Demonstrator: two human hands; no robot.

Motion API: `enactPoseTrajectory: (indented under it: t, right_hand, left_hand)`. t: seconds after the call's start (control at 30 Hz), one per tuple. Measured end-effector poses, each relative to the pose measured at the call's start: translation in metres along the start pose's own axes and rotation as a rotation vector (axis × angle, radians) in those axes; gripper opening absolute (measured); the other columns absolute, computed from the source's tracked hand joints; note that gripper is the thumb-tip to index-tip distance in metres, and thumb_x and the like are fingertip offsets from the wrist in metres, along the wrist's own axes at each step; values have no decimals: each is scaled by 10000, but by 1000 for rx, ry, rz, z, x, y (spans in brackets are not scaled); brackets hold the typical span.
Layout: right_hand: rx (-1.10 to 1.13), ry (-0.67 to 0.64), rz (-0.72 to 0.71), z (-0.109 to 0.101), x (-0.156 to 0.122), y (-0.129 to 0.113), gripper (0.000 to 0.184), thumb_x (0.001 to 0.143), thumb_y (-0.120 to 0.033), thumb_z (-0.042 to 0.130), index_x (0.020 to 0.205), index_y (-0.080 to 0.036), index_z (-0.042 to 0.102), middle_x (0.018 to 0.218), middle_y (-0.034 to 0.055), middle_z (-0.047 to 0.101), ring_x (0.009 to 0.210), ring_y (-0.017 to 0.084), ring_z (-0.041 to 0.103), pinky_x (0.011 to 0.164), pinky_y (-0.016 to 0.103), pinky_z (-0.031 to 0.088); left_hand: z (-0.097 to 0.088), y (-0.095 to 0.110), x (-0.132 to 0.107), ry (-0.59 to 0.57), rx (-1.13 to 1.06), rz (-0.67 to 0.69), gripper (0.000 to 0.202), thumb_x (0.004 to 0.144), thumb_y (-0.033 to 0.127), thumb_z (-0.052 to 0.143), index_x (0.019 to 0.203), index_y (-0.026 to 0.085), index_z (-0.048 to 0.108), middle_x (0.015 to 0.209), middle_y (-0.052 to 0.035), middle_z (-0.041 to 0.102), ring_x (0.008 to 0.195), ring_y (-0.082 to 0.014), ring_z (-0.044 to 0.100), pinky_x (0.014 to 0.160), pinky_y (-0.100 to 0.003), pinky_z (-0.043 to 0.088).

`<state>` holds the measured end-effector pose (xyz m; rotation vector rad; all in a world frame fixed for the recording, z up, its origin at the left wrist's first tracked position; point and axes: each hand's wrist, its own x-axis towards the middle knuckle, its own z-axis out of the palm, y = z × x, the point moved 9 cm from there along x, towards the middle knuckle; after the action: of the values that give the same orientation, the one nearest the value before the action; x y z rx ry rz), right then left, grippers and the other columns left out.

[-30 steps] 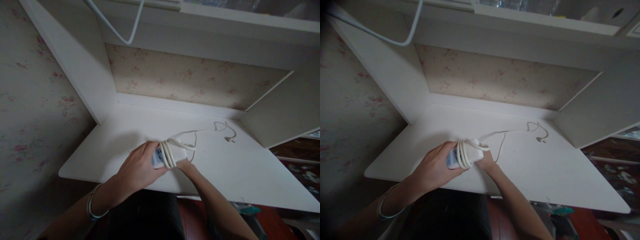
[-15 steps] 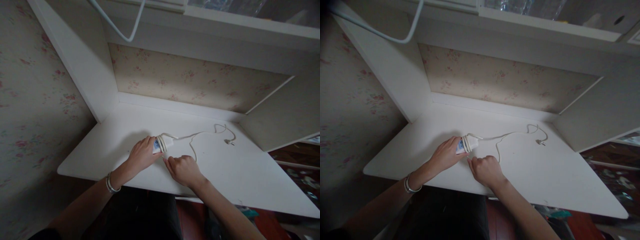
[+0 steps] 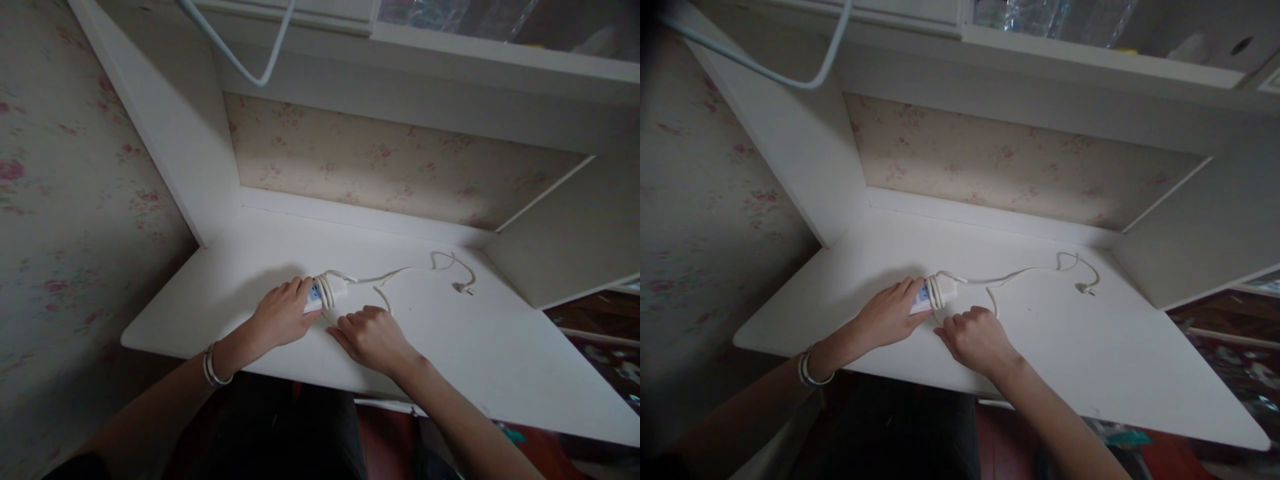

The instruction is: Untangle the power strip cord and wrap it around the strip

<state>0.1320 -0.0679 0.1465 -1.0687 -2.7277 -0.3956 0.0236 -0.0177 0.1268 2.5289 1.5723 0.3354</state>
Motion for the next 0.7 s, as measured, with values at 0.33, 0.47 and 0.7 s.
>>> enactPoseTrajectory:
  t: [0.33,0.47,0.7]
  right_hand:
    - [74,314,-156,-50,24,0,450,951,-289,457,521,-176,528,433,-13,490,441,100,388,554,308,217]
    - [318,216,30,-32,40,36,530,971,-334,397,474,-173,483,423,-24,412,442,86,359,546,273,256]
    - [875,131,326,8,48,63,595,931,-503,431,435,-179,367,425,-59,261,429,62,235,450,238,201]
  left_hand:
    - [17,48,-18,-49,84,206,410,879,451,521,1193,189,534,1015,-99,639,904,-258,620,808,-394,487]
    - [5,66,-31,-16,94,328,478,838,454,590,1221,177,515,1027,-89,645,911,-266,623,812,-403,503]
    - [-13,67,-44,3,84,391,720,798,679,521,1272,140,480,1062,-107,648,924,-282,626,827,-428,514]
